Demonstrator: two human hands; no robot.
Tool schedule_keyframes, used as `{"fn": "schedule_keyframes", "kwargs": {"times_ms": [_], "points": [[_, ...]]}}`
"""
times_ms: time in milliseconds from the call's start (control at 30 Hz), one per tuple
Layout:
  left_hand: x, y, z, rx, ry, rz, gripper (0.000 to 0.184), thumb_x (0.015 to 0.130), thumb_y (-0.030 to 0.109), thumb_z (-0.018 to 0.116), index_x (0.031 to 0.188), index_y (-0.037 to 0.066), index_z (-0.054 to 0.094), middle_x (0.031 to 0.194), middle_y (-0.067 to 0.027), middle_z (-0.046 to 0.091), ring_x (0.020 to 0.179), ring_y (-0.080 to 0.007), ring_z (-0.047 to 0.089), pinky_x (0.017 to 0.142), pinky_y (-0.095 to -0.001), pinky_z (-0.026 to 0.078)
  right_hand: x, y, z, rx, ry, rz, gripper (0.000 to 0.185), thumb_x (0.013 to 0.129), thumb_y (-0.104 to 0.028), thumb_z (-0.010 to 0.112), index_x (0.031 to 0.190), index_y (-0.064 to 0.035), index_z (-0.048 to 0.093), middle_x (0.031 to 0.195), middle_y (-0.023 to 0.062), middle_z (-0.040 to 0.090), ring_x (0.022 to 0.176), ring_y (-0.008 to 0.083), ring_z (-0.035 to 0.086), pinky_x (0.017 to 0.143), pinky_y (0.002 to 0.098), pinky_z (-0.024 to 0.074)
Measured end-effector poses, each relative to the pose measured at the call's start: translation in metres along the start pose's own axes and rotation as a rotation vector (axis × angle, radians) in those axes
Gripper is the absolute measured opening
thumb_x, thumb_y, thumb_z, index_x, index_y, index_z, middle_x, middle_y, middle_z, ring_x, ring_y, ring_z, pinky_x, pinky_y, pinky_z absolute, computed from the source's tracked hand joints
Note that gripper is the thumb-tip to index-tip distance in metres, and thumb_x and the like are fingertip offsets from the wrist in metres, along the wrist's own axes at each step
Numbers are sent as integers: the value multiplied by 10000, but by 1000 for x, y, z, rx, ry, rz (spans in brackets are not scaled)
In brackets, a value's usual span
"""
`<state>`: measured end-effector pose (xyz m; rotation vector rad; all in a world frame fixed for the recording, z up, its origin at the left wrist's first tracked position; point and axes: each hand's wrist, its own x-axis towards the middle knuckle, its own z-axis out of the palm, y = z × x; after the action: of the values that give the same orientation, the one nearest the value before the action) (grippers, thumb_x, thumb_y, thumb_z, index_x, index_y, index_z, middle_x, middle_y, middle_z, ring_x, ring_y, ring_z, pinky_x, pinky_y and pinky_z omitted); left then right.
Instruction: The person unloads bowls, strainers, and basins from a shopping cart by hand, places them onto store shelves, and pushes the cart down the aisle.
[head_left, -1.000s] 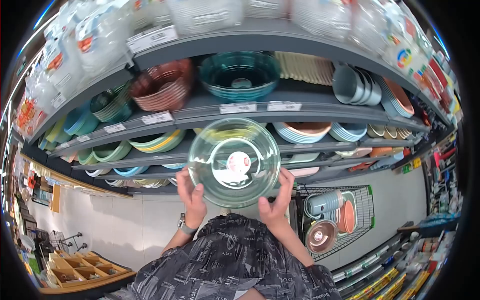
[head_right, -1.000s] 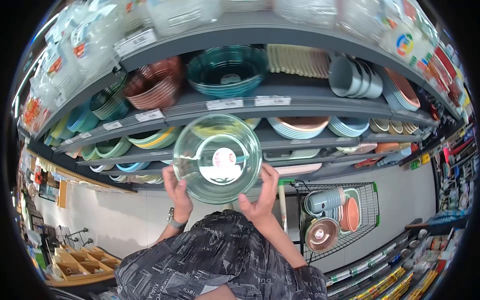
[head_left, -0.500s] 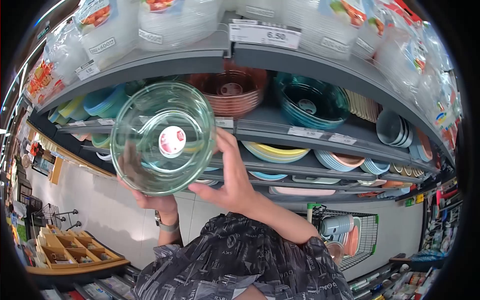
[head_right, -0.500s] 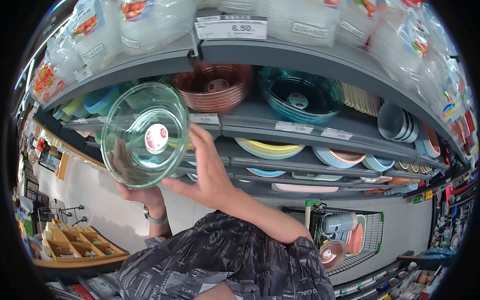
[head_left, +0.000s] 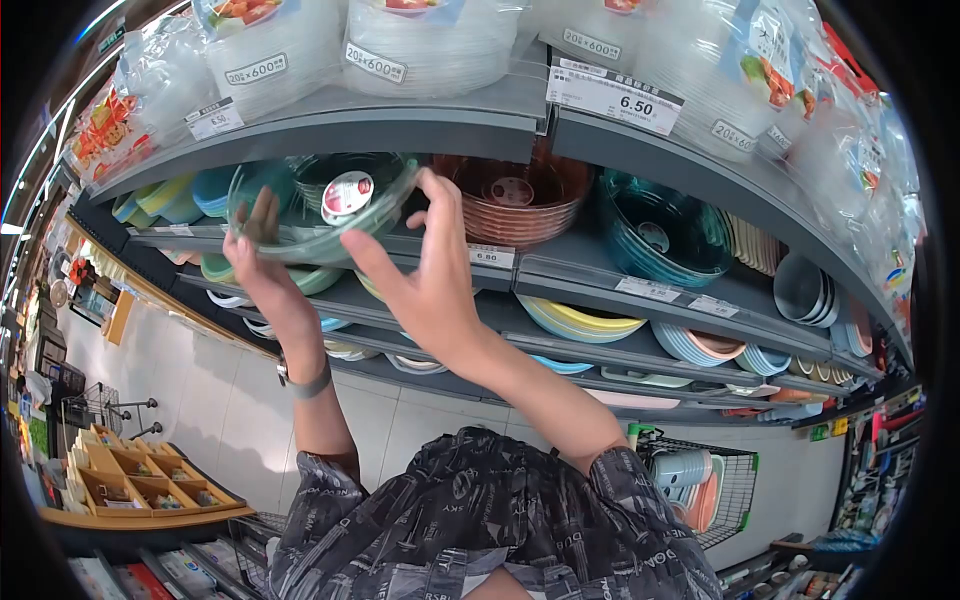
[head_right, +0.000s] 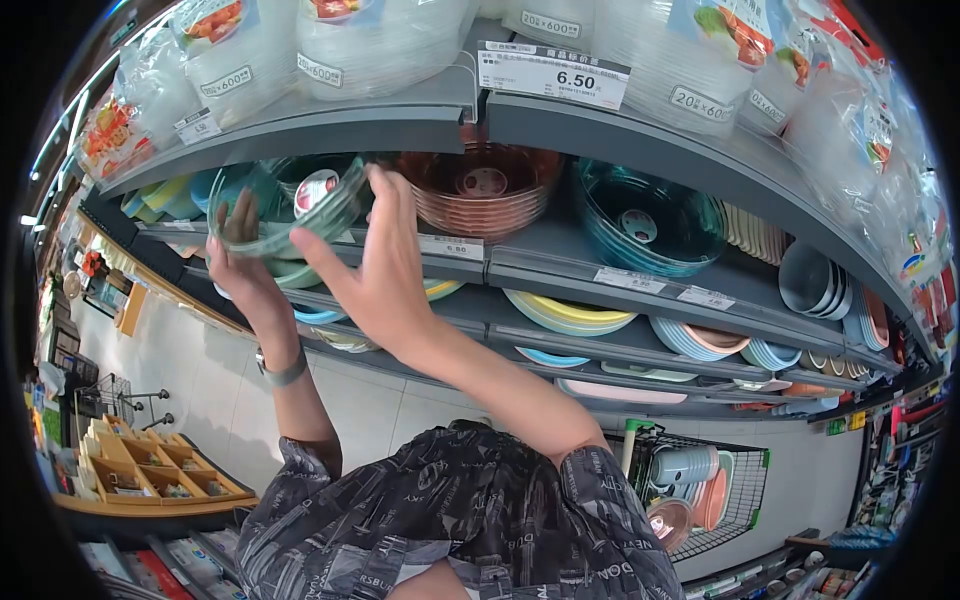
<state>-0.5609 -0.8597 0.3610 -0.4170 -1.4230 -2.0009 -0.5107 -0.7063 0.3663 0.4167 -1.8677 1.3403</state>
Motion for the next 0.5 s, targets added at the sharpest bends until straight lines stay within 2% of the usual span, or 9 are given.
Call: {"fn": "schedule_keyframes", "kwargs": {"times_ms": [33, 133, 167, 200, 267, 333, 367, 400, 500], "points": [[7, -4, 1, 0, 0, 4, 583, 1028, 397, 348, 1441, -13, 313, 1453, -269, 457, 1367, -324, 447, 1176, -433, 269, 5, 1, 5, 57, 5, 85, 872, 882, -382, 757, 1389, 140, 277, 1315, 304, 432, 1207, 385, 468, 982, 442, 413], [36, -27, -7, -67, -13, -48, 554, 1030, 321, 435, 1480, 21, 311, 1400, -171, 487, 1299, -245, 480, 1116, -371, 319, 25, 17, 20, 84, 58, 20, 819, 915, -376, 713, 1368, 161, 292, 1272, 330, 463, 1153, 423, 493, 977, 463, 405], [43, -34, -10, -65, -13, -46, 554, 1030, 321, 435, 1480, 21, 311, 1400, -171, 487, 1299, -245, 480, 1116, -371, 319, 28, 22, 24, 59, 61, -18, 800, 925, -362, 701, 1370, 162, 290, 1266, 338, 466, 1135, 438, 500, 979, 475, 401], [51, -37, -11, -46, -23, -54, 546, 1030, 316, 443, 1475, 20, 328, 1374, -150, 494, 1263, -224, 489, 1098, -355, 328, 32, 21, 28, 61, 70, -2, 724, 941, -349, 675, 1333, 165, 350, 1215, 354, 508, 1108, 475, 507, 984, 494, 392], [67, -48, -12, -63, -56, -73, 507, 1026, 312, 463, 1432, 16, 396, 1312, -97, 502, 1184, -174, 489, 1053, -313, 343, 42, 27, 36, -7, 51, -10, 677, 940, -350, 679, 1325, 130, 394, 1211, 326, 539, 1100, 457, 525, 962, 478, 409], [79, -57, -16, -42, -88, -75, 489, 1024, 328, 466, 1407, 26, 425, 1297, -72, 522, 1189, -172, 498, 1075, -326, 337, 50, 35, 43, -78, 27, -10, 632, 940, -351, 682, 1317, 94, 438, 1207, 298, 569, 1093, 439, 544, 939, 461, 426], [86, -62, -17, -20, -123, -78, 473, 1022, 343, 468, 1382, 37, 455, 1282, -48, 542, 1195, -170, 508, 1097, -340, 331, 55, 39, 47, -66, 41, -36, 594, 941, -363, 668, 1273, 91, 478, 1189, 306, 578, 1093, 472, 535, 953, 487, 419], [91, -64, -17, -68, -137, -65, 459, 1025, 344, 463, 1357, 27, 482, 1331, -59, 535, 1251, -177, 492, 1116, -348, 317, 61, 41, 49, -55, 56, -60, 562, 941, -375, 654, 1229, 88, 518, 1171, 314, 588, 1094, 505, 527, 967, 512, 412], [94, -69, -18, -116, -129, -87, 468, 1036, 355, 430, 1345, 9, 493, 1395, -75, 517, 1315, -190, 465, 1142, -358, 299, 70, 48, 49, -95, 7, 29, 554, 933, -392, 654, 1257, 42, 536, 1211, 297, 585, 1100, 490, 540, 970, 520, 418]]}}
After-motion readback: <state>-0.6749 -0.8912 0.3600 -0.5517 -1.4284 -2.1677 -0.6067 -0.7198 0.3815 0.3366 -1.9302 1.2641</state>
